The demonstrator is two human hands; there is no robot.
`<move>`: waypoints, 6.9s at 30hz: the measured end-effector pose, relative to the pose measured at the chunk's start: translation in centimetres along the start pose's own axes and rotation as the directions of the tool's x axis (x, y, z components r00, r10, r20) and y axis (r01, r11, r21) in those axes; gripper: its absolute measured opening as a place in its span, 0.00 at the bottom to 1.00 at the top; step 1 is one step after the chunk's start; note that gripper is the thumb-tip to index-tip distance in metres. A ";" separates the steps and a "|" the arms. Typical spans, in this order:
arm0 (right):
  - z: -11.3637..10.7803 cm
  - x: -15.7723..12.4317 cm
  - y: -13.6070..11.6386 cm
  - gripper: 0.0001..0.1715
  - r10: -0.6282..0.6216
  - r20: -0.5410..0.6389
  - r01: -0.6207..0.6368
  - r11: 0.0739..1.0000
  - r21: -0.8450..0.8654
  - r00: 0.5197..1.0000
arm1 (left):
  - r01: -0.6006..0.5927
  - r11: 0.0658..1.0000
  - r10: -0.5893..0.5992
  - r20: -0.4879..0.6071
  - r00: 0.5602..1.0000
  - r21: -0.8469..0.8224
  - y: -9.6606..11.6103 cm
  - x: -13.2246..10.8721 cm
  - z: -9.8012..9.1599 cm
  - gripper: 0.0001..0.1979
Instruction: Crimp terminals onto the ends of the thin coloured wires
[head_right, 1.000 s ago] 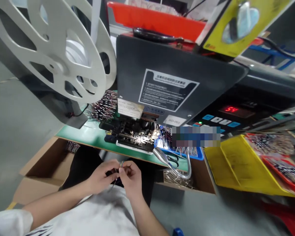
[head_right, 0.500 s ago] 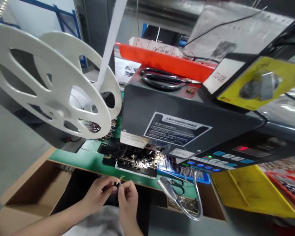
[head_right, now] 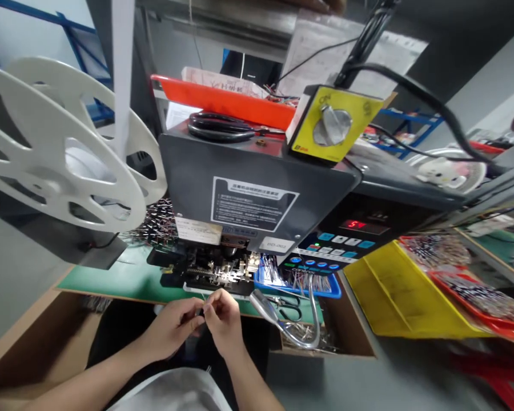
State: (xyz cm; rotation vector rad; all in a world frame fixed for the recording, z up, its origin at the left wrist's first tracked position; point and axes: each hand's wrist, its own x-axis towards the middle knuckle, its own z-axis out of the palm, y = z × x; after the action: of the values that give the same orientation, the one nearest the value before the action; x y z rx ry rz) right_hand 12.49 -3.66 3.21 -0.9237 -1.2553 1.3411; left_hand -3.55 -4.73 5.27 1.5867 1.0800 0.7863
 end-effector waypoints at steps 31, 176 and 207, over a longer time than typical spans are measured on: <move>-2.3 1.7 2.7 0.13 0.006 -0.347 -0.019 0.999 -0.033 0.938 | -0.001 0.944 0.093 -0.263 0.960 0.330 -3.2 3.7 4.8 0.04; -3.7 2.5 2.1 0.06 -0.245 -0.187 0.139 0.884 -0.447 0.951 | -0.134 0.827 0.272 -0.180 0.945 0.545 -4.3 5.1 4.2 0.07; -3.7 2.4 1.6 0.10 -0.013 -0.174 -0.013 0.989 -0.146 0.985 | -0.168 0.945 0.212 -0.132 0.968 0.281 -4.0 4.9 3.8 0.05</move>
State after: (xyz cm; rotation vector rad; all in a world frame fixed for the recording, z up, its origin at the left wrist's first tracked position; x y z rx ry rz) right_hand 15.35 -0.50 1.33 -1.1196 -1.2300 1.1524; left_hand 0.71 -1.30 0.26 1.9049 1.2002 0.9415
